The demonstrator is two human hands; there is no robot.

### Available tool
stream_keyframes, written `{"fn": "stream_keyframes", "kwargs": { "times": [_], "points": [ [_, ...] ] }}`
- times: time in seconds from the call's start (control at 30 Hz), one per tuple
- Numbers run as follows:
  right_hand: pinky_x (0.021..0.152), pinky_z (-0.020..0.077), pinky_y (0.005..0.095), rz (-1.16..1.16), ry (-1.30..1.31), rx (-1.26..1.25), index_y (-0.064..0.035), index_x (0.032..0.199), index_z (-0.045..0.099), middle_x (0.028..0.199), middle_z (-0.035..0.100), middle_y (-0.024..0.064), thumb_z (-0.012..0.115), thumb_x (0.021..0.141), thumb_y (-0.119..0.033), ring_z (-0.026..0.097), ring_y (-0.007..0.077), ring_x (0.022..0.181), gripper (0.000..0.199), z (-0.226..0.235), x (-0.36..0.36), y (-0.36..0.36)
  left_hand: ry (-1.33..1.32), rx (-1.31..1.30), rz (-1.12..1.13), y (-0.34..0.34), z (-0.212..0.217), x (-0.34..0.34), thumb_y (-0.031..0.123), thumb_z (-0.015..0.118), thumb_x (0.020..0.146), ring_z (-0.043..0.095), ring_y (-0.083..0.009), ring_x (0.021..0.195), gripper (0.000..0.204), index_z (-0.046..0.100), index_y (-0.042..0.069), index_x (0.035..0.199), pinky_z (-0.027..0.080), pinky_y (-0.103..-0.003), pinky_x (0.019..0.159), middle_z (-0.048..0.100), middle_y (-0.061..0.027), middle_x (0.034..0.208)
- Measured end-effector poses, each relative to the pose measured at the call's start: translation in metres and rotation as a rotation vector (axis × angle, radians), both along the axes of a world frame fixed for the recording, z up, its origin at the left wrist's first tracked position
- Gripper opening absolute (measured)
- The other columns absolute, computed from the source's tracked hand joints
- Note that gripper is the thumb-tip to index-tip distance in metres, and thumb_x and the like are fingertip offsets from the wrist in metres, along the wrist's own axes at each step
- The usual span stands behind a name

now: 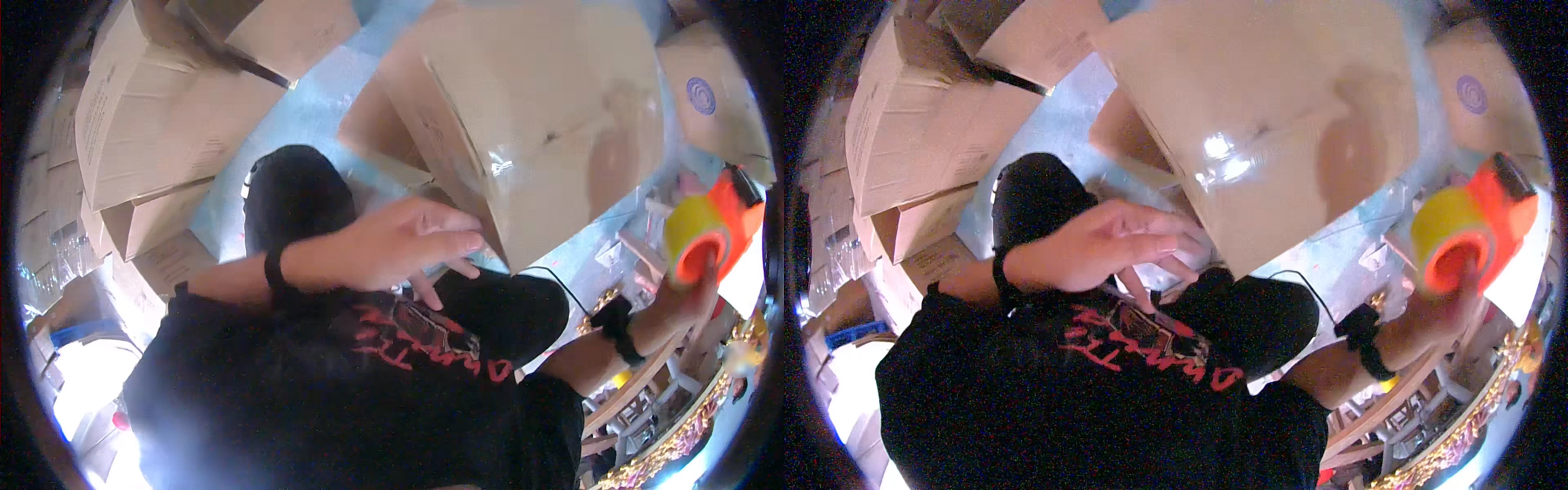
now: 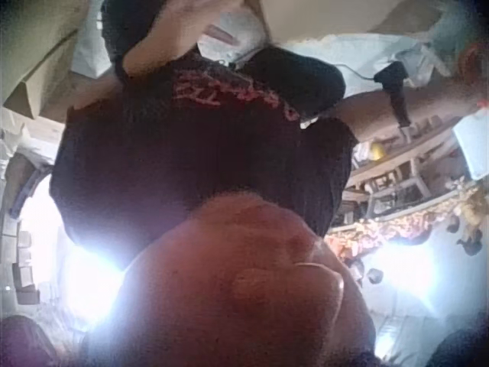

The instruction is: Assembling and taping cardboard boxes in a warehouse or manufacturing setting.

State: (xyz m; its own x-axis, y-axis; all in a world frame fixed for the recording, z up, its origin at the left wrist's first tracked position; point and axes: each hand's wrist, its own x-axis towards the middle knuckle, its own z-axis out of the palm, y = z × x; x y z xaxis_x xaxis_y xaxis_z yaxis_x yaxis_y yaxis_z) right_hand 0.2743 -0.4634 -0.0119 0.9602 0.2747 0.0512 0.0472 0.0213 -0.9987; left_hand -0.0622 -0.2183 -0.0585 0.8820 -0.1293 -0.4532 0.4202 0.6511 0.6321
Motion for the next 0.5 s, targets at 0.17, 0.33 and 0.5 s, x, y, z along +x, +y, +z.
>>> {"fn": "stream_keyframes", "kwargs": {
  "times": [0.17,0.33,0.5],
  "points": [
    [0.078,0.0543,0.0432,0.619,-0.720,-0.243,0.0030,0.133,0.055,0.122,0.061,0.0272,0.071,0.083,-0.038,0.066,0.0360,0.100,0.067,-0.007,-0.109,-0.042,-0.024,-0.083,-0.146,0.025,0.029,0.017,0.025,0.052,0.103,0.063,-0.0292,0.116,0.045,0.054,-0.008,0.133,0.063,-0.039,0.078,0.061,-0.0199,0.130],
    [0.050,0.0426,0.0332,0.721,-0.836,-0.324,-0.0228,0.119,0.066,0.076,0.055,0.0064,0.083,0.076,-0.031,0.056,0.0240,0.059,0.047,-0.006,-0.169,0.012,-0.079,0.082,-0.036,0.027,0.026,0.013,0.014,0.063,0.097,0.070,-0.0211,0.096,0.033,0.065,-0.007,0.121,0.059,-0.034,0.085,0.070,-0.0167,0.112],
    [0.055,0.0454,0.0362,0.954,-0.604,-0.328,-0.0214,0.118,0.068,0.086,0.057,0.0097,0.087,0.073,-0.024,0.058,0.0268,0.064,0.048,-0.002,-0.182,0.006,0.074,0.186,-0.070,0.039,0.038,0.005,0.011,0.067,0.094,0.071,-0.0159,0.079,0.023,0.071,-0.005,0.110,0.058,-0.028,0.073,0.074,-0.0117,0.089]
  ]
}}
